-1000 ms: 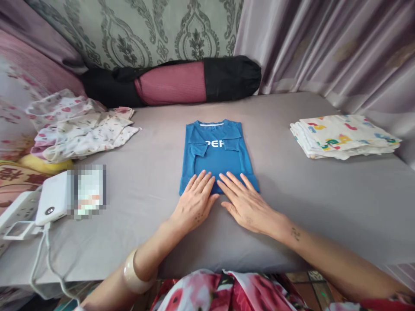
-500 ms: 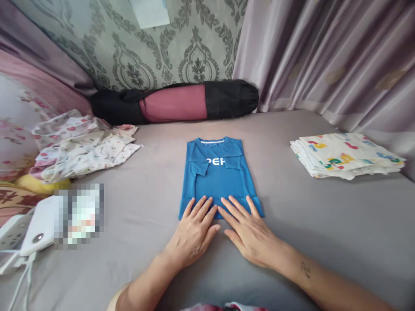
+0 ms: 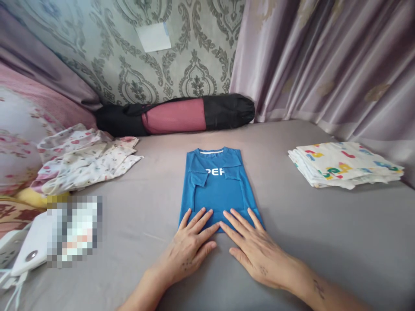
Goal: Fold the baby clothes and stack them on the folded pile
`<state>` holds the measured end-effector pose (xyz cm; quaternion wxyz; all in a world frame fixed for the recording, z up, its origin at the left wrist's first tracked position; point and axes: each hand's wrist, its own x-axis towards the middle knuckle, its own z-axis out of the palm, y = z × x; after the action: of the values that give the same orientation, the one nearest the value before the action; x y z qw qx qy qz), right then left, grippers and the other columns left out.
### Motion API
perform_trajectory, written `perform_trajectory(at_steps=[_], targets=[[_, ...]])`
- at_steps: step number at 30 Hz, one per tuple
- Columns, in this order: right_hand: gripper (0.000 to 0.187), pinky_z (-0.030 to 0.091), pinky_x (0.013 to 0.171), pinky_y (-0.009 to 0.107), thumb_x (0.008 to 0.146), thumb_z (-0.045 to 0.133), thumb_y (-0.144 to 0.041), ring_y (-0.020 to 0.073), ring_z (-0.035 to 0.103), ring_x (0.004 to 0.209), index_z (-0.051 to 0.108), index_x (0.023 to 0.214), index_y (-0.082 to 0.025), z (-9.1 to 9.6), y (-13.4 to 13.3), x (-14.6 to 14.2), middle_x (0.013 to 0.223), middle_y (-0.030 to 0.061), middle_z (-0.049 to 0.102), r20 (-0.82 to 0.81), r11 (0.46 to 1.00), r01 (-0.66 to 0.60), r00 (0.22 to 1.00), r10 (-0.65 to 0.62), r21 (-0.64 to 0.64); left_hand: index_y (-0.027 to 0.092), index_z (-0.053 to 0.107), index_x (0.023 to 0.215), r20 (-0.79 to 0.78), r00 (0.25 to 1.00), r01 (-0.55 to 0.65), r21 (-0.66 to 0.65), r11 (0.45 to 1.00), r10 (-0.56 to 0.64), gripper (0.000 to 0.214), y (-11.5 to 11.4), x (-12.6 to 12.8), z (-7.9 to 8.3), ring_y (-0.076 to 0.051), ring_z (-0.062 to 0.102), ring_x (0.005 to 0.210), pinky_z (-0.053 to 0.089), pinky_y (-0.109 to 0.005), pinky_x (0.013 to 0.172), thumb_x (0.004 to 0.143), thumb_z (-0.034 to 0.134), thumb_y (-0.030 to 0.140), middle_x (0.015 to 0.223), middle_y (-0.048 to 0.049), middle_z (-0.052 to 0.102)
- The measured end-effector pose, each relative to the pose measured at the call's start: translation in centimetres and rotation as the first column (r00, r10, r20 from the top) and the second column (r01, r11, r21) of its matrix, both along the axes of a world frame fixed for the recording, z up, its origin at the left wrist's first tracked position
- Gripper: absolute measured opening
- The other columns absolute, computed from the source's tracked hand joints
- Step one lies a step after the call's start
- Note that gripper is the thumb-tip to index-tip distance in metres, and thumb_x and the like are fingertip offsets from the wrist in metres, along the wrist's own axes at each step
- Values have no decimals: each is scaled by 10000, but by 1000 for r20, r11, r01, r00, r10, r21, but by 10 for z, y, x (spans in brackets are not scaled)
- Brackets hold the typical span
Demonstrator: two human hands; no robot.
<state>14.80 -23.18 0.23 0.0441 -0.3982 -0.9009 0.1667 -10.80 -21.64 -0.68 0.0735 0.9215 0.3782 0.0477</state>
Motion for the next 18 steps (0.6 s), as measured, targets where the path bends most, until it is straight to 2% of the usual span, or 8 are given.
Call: perform_trajectory(at_steps=[3, 5, 10, 13, 18], targets=[[566, 129, 1187, 584, 1029, 320, -369, 253, 129, 1483, 128, 1553, -277, 5, 1, 2, 1614, 52, 135, -10, 1000, -7, 1000, 7, -14, 352, 292, 1498, -3, 1000, -20, 18, 1000, 20, 501, 1, -2, 2, -244, 283, 1449, 300, -567, 1145, 1005, 373, 393, 1567, -23, 318], [570, 153, 1191, 562, 1029, 316, -372, 243, 140, 1481, 118, 1555, -270, 7, 2, 5, 1614, 52, 139, -18, 1000, 1, 1000, -1, -10, 338, 304, 1496, 7, 997, -76, 67, 995, 76, 496, 3, -4, 2, -239, 282, 1450, 277, -565, 1156, 1007, 372, 377, 1562, -27, 333], [604, 153, 1202, 532, 1027, 323, -347, 237, 125, 1483, 65, 1561, -237, 1, 4, 14, 1616, 62, 122, 3, 987, 126, 992, -127, 100, 252, 310, 1507, 29, 969, -247, 192, 950, 246, 526, 8, -12, -8, -267, 236, 1464, 256, -560, 1164, 1000, 386, 370, 1569, -85, 311], [638, 187, 1201, 508, 1019, 347, -364, 241, 138, 1480, 49, 1564, -217, -9, 5, 18, 1613, 81, 135, 8, 974, 171, 985, -174, 151, 212, 309, 1508, 16, 964, -264, 217, 940, 267, 542, 7, -13, -18, -267, 217, 1468, 289, -528, 1159, 999, 383, 383, 1572, -112, 298], [656, 218, 1197, 492, 1015, 354, -403, 239, 143, 1480, 56, 1564, -203, -14, 7, 21, 1611, 86, 145, 25, 979, 144, 988, -149, 142, 227, 279, 1518, 16, 964, -264, 209, 942, 267, 555, 6, -14, -26, -266, 230, 1464, 306, -532, 1148, 995, 396, 373, 1570, -113, 305]])
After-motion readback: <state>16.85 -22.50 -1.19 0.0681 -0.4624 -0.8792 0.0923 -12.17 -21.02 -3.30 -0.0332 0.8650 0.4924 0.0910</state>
